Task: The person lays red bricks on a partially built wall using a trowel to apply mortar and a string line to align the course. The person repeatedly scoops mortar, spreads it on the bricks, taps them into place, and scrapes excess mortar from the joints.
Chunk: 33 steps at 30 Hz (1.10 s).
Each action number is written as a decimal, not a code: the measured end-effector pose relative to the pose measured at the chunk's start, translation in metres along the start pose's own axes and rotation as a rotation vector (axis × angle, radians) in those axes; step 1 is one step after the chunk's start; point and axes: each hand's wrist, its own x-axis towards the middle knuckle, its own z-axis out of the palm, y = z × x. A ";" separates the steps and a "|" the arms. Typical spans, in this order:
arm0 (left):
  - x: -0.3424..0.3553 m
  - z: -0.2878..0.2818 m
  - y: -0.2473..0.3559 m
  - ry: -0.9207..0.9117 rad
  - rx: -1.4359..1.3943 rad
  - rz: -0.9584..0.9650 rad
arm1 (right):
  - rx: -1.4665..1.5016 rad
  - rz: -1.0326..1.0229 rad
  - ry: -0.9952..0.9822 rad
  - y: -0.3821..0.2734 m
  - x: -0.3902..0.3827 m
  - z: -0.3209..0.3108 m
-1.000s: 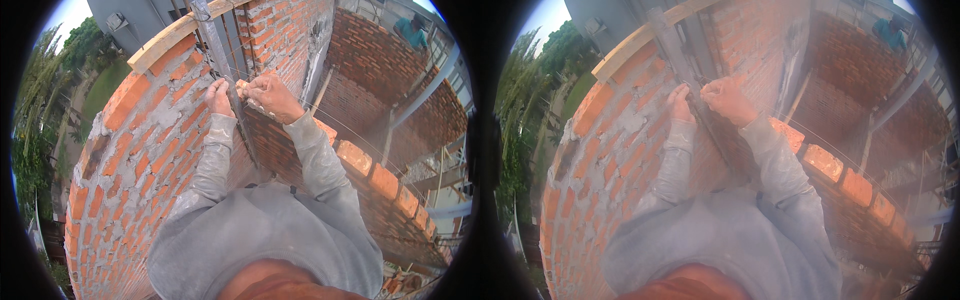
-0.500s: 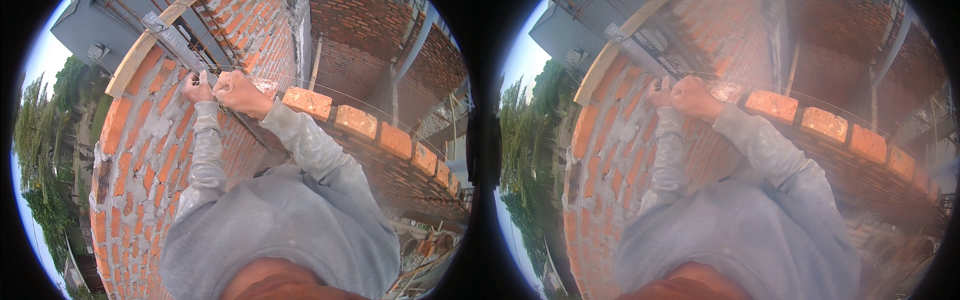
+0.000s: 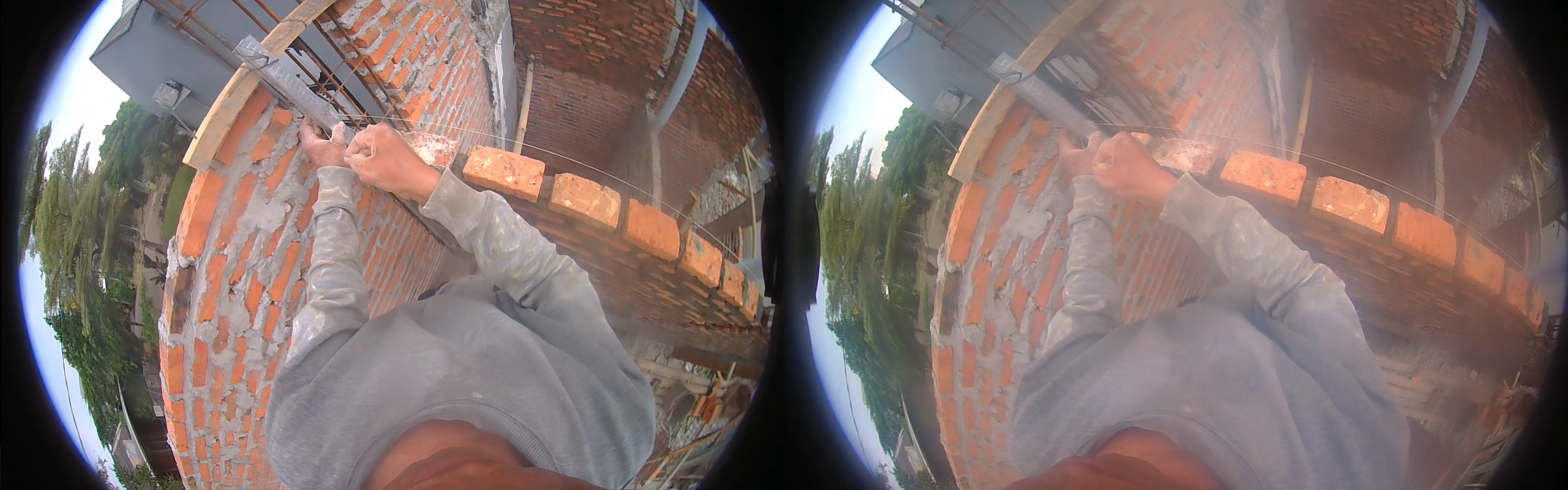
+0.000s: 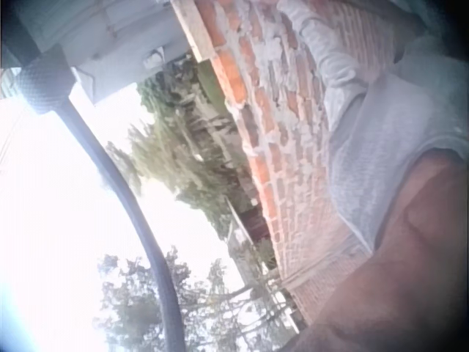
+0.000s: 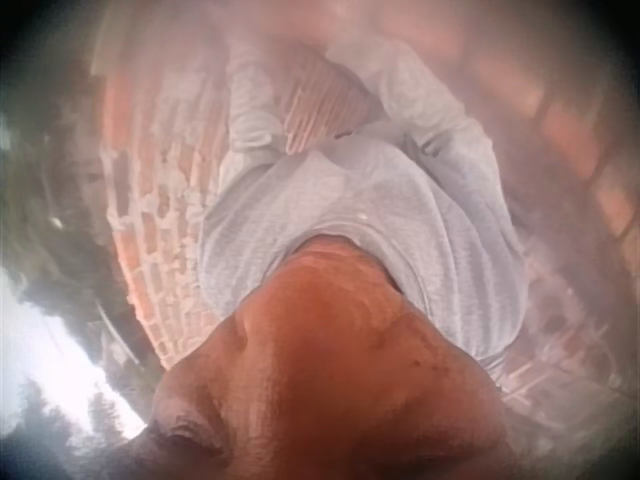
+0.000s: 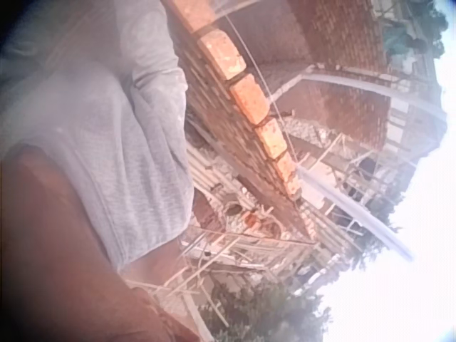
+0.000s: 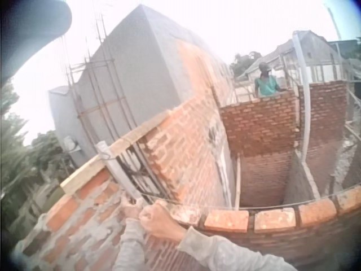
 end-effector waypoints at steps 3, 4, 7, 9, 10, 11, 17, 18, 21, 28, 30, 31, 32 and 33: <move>0.004 0.001 -0.005 -0.006 -0.130 -0.080 | 0.023 -0.016 -0.003 -0.006 -0.001 -0.001; 0.005 0.002 -0.007 0.003 -0.151 -0.089 | 0.021 -0.005 -0.002 -0.008 -0.001 -0.003; 0.008 0.007 -0.014 0.043 -0.247 -0.099 | 0.017 0.027 -0.009 -0.014 -0.001 -0.009; 0.008 0.011 -0.018 0.088 -0.353 -0.083 | 0.028 0.035 -0.030 -0.018 0.001 -0.013; 0.009 0.011 -0.020 0.062 -0.374 -0.091 | -0.009 0.025 -0.034 -0.020 0.001 -0.014; 0.010 0.010 -0.022 0.036 -0.397 -0.098 | -0.039 0.001 -0.036 -0.022 0.001 -0.014; 0.011 -0.013 -0.039 -0.194 -0.608 -0.154 | -0.123 0.023 -0.029 -0.038 0.002 -0.021; 0.010 -0.018 -0.044 -0.238 -0.636 -0.159 | -0.134 0.001 -0.017 -0.040 0.003 -0.021; 0.009 -0.024 -0.058 -0.348 -1.094 -0.294 | -0.099 0.085 -0.046 -0.048 0.003 -0.023; 0.008 -0.003 -0.084 -0.294 -1.219 -0.229 | -0.157 0.066 -0.067 -0.055 0.004 -0.017; 0.009 0.001 -0.087 -0.281 -1.185 -0.209 | -0.068 0.120 -0.056 -0.054 -0.003 -0.010; 0.009 0.003 -0.088 -0.283 -1.217 -0.178 | -0.130 0.099 -0.076 -0.053 -0.006 -0.006; 0.009 0.003 -0.088 -0.275 -1.230 -0.168 | -0.191 0.080 -0.092 -0.050 -0.010 -0.001; 0.008 0.004 -0.088 -0.271 -1.235 -0.159 | -0.245 0.050 -0.110 -0.048 -0.013 0.004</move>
